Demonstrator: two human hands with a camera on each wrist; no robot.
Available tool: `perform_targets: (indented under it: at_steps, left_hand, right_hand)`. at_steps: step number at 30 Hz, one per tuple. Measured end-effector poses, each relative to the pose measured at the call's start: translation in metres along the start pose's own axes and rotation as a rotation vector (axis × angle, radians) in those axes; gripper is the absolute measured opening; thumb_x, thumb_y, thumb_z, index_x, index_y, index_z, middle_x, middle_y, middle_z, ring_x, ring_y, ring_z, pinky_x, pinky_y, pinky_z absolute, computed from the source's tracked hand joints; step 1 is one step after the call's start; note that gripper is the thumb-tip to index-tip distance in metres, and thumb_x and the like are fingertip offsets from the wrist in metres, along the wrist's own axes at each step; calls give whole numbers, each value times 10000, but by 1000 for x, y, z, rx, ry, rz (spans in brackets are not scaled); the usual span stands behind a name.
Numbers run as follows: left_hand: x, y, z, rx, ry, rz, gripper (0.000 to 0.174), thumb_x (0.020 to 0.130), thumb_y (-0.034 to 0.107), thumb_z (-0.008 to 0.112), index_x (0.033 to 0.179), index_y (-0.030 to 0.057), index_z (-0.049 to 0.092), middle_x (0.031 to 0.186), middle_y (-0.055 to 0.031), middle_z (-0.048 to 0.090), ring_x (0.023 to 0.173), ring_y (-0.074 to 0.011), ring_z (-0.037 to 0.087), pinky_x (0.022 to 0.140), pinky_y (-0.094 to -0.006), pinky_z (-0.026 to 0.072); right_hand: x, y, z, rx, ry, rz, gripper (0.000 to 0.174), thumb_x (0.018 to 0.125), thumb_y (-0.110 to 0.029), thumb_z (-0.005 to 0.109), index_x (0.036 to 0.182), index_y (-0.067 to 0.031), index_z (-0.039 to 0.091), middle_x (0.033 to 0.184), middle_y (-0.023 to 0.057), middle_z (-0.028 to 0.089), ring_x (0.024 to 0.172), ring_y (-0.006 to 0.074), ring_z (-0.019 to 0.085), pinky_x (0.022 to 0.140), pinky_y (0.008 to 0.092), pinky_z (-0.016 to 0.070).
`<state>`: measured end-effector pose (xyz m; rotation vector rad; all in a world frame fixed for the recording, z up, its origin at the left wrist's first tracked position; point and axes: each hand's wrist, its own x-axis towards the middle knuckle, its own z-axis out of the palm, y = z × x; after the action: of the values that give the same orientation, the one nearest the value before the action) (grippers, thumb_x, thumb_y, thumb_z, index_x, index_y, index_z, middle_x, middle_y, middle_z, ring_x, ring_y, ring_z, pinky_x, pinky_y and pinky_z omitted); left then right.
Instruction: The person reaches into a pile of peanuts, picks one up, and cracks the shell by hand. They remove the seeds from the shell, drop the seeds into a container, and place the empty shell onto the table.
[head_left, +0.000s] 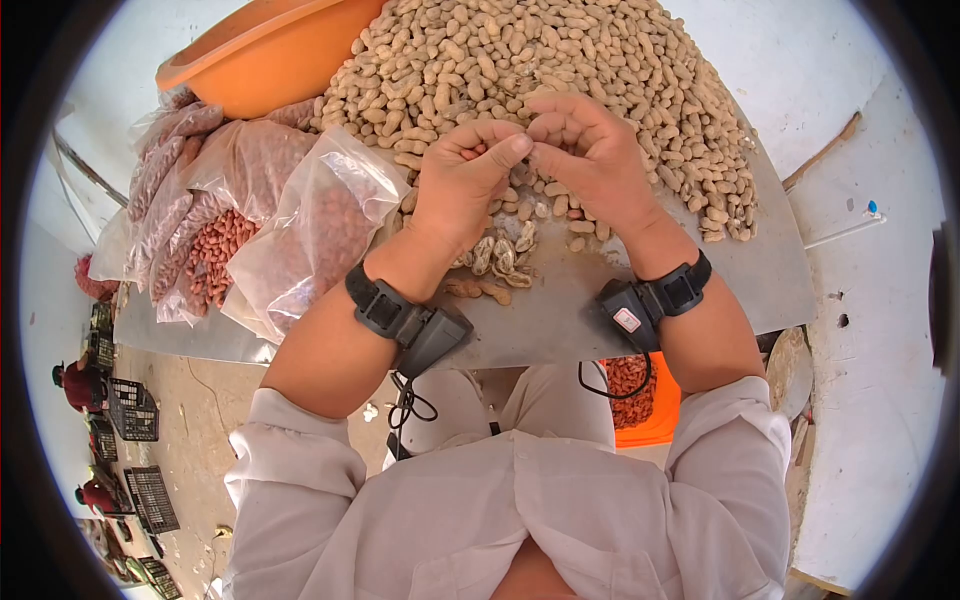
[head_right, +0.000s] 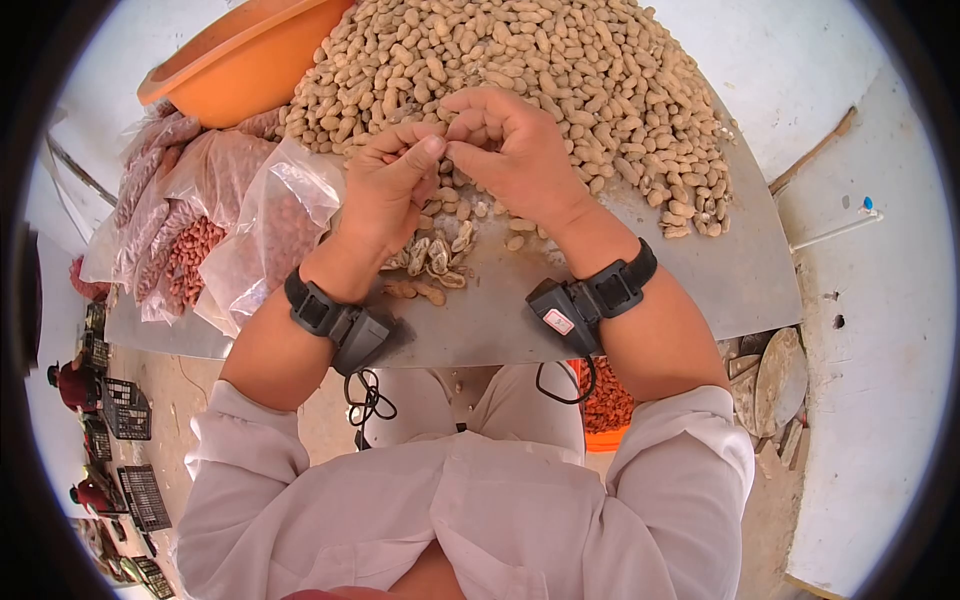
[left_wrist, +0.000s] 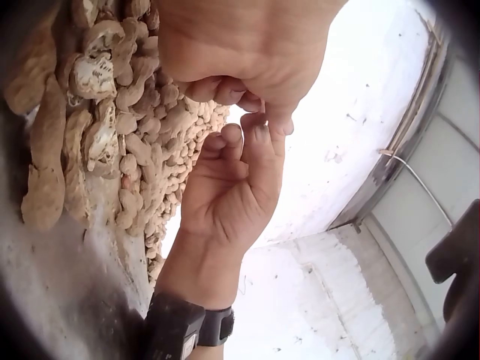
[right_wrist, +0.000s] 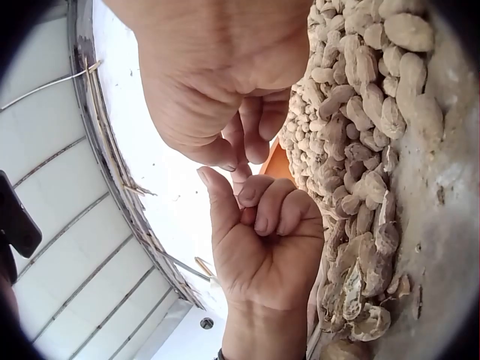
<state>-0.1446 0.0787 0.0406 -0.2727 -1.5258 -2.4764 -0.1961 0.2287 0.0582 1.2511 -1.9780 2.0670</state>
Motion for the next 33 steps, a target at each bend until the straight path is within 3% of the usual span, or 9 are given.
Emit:
perform_targets:
  at_steps: [17,33]
  left_hand:
    - [3,-5,-7,64,9,-23,136,904,153,570,856,33,613,589,42,469,502,-49,364,467,-199,281]
    - [4,-7,-11,18,-37,-74,156,917,182,552,829,58,583,628,43,469,525,-44,363,477,-193,289]
  right_hand:
    - [-1,1,2,-99,-1,-45,304,800,-19,617,1093,-2,542,750,-12,575,621,24,503,537,181,411]
    - [-2,-1,5,-72,-17,-75,309,800,-10,619,1099,-5,539,749,-11,579,627,28,512,546,186,421]
